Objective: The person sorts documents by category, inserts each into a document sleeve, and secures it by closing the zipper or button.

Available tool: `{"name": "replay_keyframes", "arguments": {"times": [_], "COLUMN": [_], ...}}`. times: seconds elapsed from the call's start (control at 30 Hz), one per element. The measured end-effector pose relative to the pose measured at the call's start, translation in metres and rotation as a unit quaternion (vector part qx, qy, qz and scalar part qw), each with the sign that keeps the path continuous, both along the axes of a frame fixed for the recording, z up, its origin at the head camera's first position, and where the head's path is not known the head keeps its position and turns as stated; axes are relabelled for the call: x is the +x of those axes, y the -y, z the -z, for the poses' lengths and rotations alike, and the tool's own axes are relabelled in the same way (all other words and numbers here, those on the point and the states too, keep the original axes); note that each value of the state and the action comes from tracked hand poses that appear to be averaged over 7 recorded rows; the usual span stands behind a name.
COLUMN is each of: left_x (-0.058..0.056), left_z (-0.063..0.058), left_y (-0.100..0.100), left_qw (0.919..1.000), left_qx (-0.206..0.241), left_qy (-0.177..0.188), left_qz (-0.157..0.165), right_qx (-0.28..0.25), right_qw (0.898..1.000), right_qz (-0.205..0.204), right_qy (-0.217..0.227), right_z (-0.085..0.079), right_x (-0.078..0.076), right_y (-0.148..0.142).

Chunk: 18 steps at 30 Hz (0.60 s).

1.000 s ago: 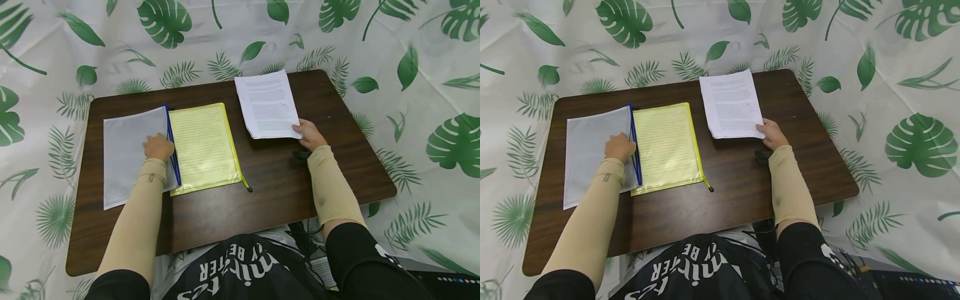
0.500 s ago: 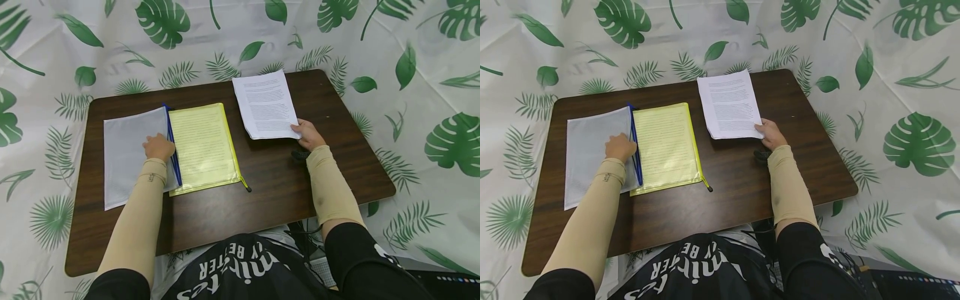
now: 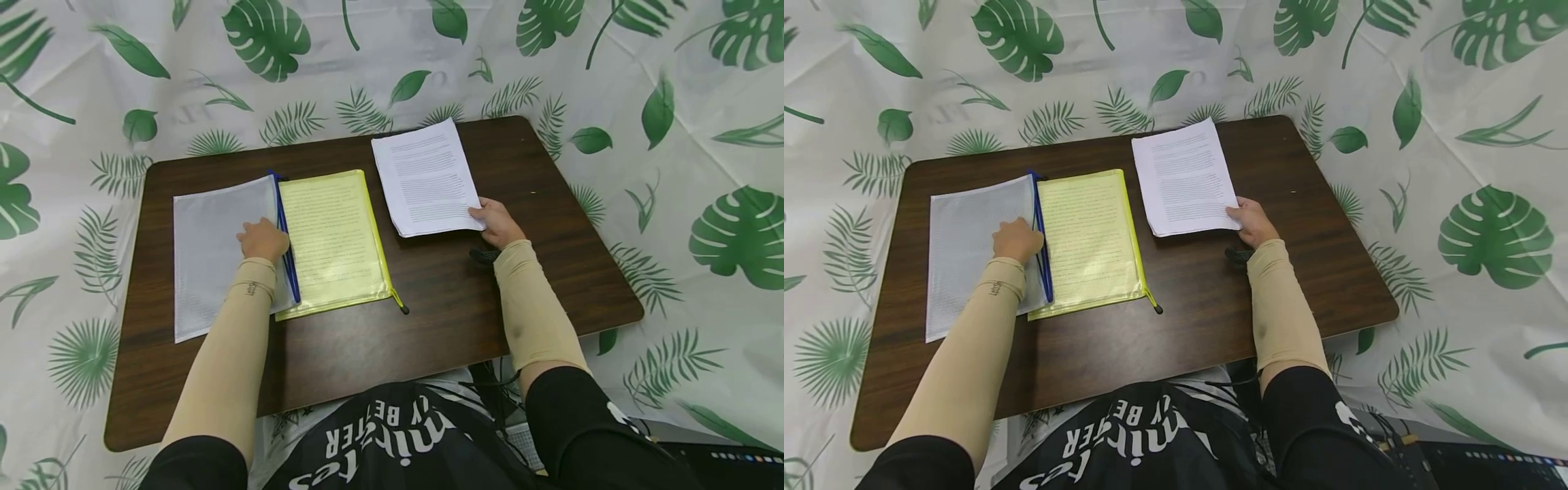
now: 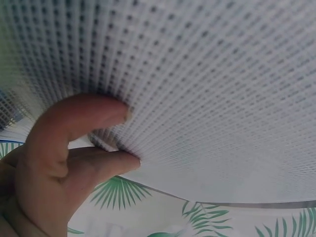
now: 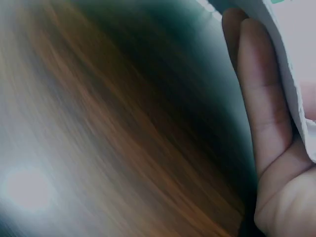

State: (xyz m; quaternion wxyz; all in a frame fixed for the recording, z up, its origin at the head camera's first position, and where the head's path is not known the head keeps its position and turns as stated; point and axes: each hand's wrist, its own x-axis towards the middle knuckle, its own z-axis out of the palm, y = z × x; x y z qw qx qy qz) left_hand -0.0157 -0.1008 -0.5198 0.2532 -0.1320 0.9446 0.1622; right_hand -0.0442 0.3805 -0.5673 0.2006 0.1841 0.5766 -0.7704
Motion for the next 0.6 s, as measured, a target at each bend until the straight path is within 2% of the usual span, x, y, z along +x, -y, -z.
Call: {"name": "replay_keyframes", "arguments": {"times": [0.13, 0.23, 0.37, 0.6], "left_x": [0.002, 0.001, 0.000, 0.001], "left_z": [0.002, 0.002, 0.002, 0.000], "left_y": [0.000, 0.000, -0.001, -0.004], "left_qw": [1.0000, 0.9998, 0.9995, 0.9997], "left_qx": [-0.001, 0.013, 0.018, 0.006], "left_qy": [0.001, -0.009, -0.020, -0.013], "left_qz": [-0.004, -0.011, -0.014, -0.021], "right_qx": [-0.008, 0.001, -0.001, -0.008], "right_qw": [1.000, 1.000, 1.000, 1.000], "right_qz": [-0.019, -0.017, -0.008, -0.015], "right_qy": [0.007, 0.004, 0.004, 0.016], "right_z": [0.001, 0.000, -0.001, 0.000], "right_x": [0.001, 0.001, 0.002, 0.003], "right_y": [0.019, 0.027, 0.027, 0.025]}}
